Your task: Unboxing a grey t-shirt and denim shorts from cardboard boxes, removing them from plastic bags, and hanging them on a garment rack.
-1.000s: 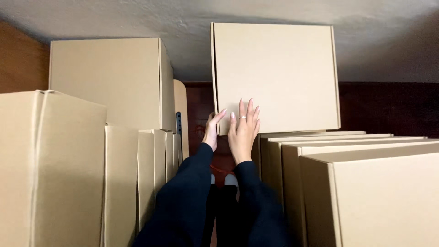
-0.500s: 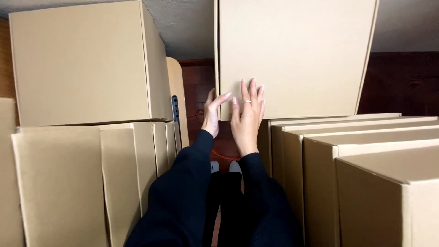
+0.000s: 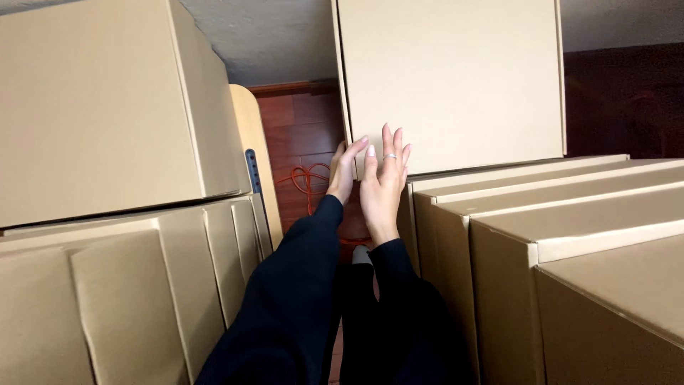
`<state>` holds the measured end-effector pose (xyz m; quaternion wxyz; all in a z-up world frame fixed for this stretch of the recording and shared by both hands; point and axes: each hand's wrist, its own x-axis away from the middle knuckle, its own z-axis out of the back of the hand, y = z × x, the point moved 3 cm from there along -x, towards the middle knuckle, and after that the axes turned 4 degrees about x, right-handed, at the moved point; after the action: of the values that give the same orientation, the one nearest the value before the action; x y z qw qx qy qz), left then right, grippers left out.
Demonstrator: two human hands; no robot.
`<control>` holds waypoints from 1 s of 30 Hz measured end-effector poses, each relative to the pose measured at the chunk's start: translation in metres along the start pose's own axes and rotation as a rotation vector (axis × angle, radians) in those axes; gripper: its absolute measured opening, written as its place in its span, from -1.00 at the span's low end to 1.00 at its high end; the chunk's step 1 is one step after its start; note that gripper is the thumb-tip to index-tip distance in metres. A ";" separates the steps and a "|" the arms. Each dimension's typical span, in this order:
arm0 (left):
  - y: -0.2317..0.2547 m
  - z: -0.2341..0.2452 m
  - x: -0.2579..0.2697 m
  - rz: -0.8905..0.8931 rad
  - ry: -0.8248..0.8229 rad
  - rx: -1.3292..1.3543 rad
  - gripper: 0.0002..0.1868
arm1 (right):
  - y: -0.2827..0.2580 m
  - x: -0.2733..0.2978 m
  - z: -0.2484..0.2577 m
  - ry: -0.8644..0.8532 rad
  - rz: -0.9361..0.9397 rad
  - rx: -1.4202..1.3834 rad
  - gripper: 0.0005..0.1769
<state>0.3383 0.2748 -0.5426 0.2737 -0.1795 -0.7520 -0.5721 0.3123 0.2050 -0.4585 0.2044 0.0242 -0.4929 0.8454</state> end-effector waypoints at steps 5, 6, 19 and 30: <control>-0.027 -0.001 -0.019 -0.005 0.026 -0.162 -0.10 | 0.007 -0.004 0.001 0.025 -0.001 -0.015 -0.52; -0.050 0.006 -0.033 -0.035 0.043 -0.251 -0.17 | 0.010 -0.004 0.001 0.028 0.002 -0.021 -0.52; -0.069 -0.016 -0.066 0.145 -0.185 -0.400 0.00 | 0.010 -0.007 0.005 0.042 0.047 -0.218 -0.53; -0.114 -0.038 -0.100 0.003 -0.208 -0.311 -0.38 | 0.020 -0.009 0.015 0.063 0.027 -0.161 -0.53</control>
<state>0.3583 0.2105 -0.6835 0.1641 -0.2790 -0.6784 -0.6596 0.3102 0.1804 -0.4694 0.2099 -0.0254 -0.5527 0.8061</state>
